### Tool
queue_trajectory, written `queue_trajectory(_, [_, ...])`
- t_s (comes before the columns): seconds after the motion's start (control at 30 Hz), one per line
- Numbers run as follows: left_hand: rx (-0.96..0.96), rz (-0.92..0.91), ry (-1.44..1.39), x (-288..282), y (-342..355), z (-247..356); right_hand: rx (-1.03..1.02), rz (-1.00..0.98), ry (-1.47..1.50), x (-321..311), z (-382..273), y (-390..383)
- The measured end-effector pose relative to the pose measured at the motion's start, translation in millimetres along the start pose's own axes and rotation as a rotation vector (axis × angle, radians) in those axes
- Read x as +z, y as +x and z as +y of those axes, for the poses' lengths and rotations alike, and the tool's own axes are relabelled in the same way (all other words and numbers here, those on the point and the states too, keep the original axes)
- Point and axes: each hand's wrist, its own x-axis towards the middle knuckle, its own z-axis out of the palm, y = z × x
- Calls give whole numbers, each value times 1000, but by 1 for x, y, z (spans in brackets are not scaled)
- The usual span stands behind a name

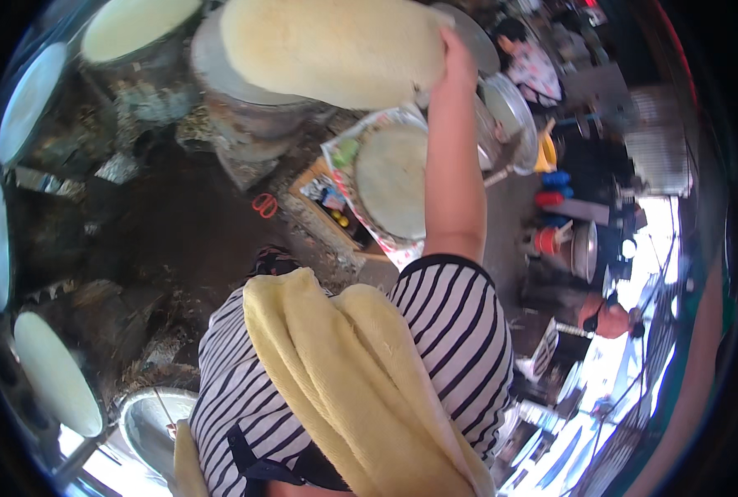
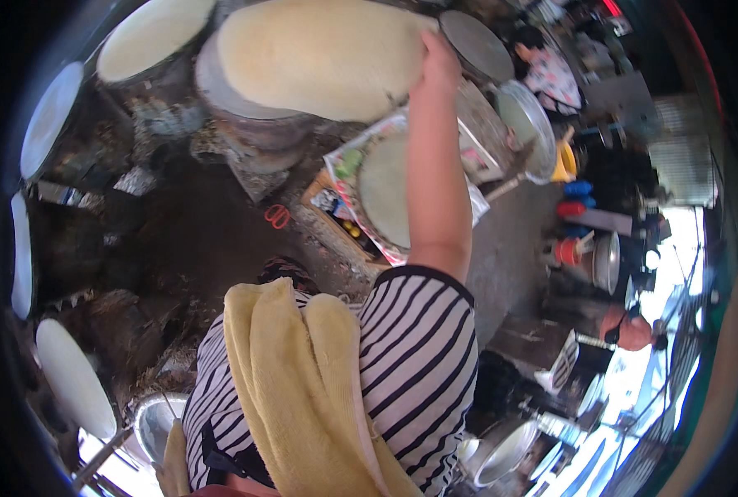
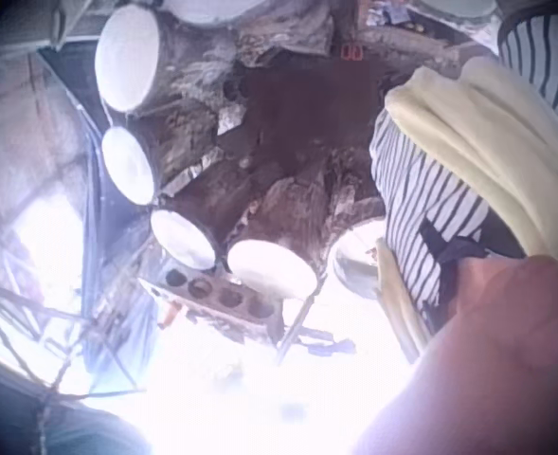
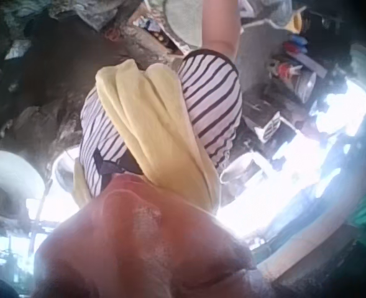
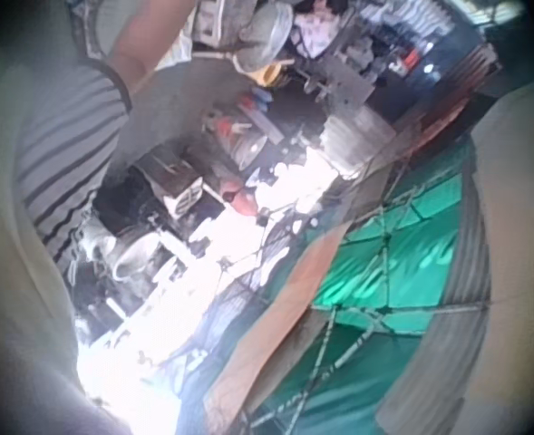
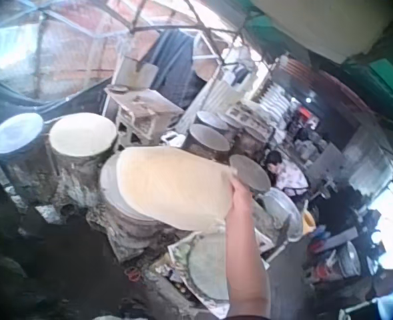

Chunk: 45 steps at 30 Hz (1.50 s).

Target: The person ladles batter onto multiple hot griddles, spreads it into thin circles, and flips the crepes as they cook. Finished crepes are removed and stacked on a tray while new batter is continuously applied to the griddles.

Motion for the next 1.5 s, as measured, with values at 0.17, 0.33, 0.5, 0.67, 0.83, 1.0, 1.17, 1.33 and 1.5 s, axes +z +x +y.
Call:
queue_trajectory(0.17, [-46,-64,113,10,-10,-31,193,479,48,-307,44,-72])
queue_trajectory(0.33, [-48,-91,172,7,-33,-59,340,695,412,-480,163,-162])
queue_trajectory(0.5, [-54,-128,223,14,-51,-77,526,772,343,-472,192,-202])
queue_trajectory(0.67, [-47,-133,219,4,-62,-80,589,672,198,-484,175,-201])
queue_trajectory(0.83, [-20,-121,223,-10,-63,-69,720,673,-20,-505,168,-203])
queue_trajectory(1.0, [41,-71,193,-59,-65,-45,621,649,-1410,-453,132,-197])
queue_trajectory(1.17, [140,-13,94,-154,-84,-18,333,-341,-1885,-503,193,-189])
queue_trajectory(1.33, [-71,-303,-183,-117,-78,-59,-159,81,-1483,-646,243,-154])
queue_trajectory(1.5, [84,-219,-399,-136,-148,-60,168,-413,-755,-280,133,-96])
